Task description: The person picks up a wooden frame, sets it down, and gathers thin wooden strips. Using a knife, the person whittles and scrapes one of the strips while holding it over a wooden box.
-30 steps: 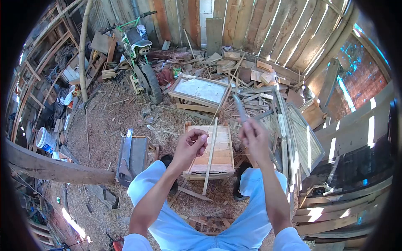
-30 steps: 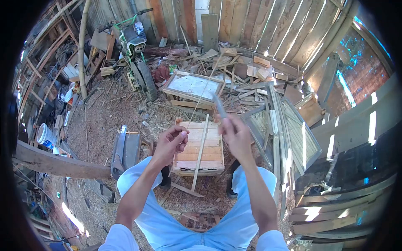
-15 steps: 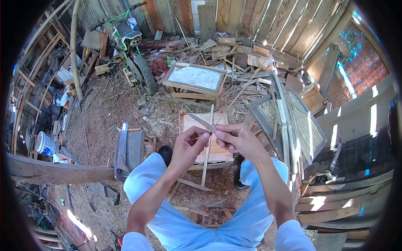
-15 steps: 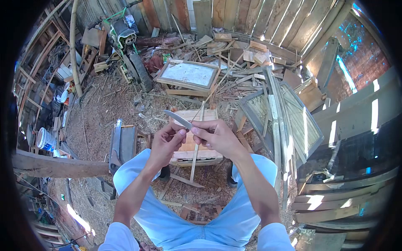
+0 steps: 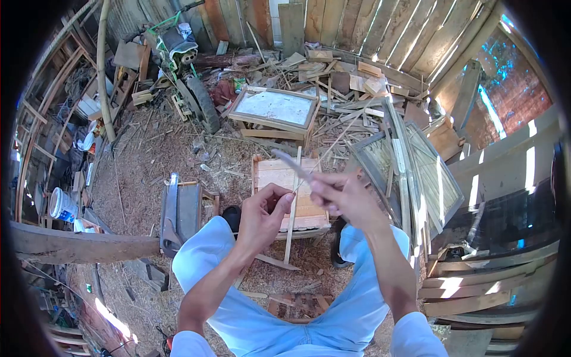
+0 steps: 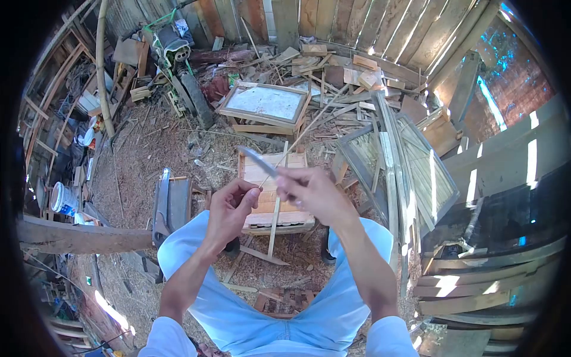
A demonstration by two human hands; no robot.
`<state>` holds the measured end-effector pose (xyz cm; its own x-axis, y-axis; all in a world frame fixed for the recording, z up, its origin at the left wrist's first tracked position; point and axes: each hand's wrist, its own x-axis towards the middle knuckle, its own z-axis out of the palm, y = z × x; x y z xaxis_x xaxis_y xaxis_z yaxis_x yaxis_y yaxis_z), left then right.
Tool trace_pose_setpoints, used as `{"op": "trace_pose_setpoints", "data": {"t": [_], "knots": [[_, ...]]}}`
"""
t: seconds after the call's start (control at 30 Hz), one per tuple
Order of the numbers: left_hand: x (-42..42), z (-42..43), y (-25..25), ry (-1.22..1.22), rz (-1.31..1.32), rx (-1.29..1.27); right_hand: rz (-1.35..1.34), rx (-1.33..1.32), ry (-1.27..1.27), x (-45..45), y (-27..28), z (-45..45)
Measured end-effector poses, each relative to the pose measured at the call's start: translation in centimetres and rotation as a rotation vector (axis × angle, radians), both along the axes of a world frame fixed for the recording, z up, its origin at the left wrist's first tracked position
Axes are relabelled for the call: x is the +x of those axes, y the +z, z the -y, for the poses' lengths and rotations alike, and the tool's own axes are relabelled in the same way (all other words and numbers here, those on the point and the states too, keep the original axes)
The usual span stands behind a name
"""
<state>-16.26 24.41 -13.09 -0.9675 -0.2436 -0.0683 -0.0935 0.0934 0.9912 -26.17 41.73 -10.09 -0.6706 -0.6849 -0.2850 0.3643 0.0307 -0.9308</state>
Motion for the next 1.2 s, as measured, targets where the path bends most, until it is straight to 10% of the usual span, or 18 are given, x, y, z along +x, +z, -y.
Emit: {"op": "trace_pose_setpoints", "data": {"t": [1.2], "knots": [[1.7,1.9,-0.1,-0.060,0.091,-0.256,0.079,-0.030,-0.321,-6.9,-1.1,-5.7]]}}
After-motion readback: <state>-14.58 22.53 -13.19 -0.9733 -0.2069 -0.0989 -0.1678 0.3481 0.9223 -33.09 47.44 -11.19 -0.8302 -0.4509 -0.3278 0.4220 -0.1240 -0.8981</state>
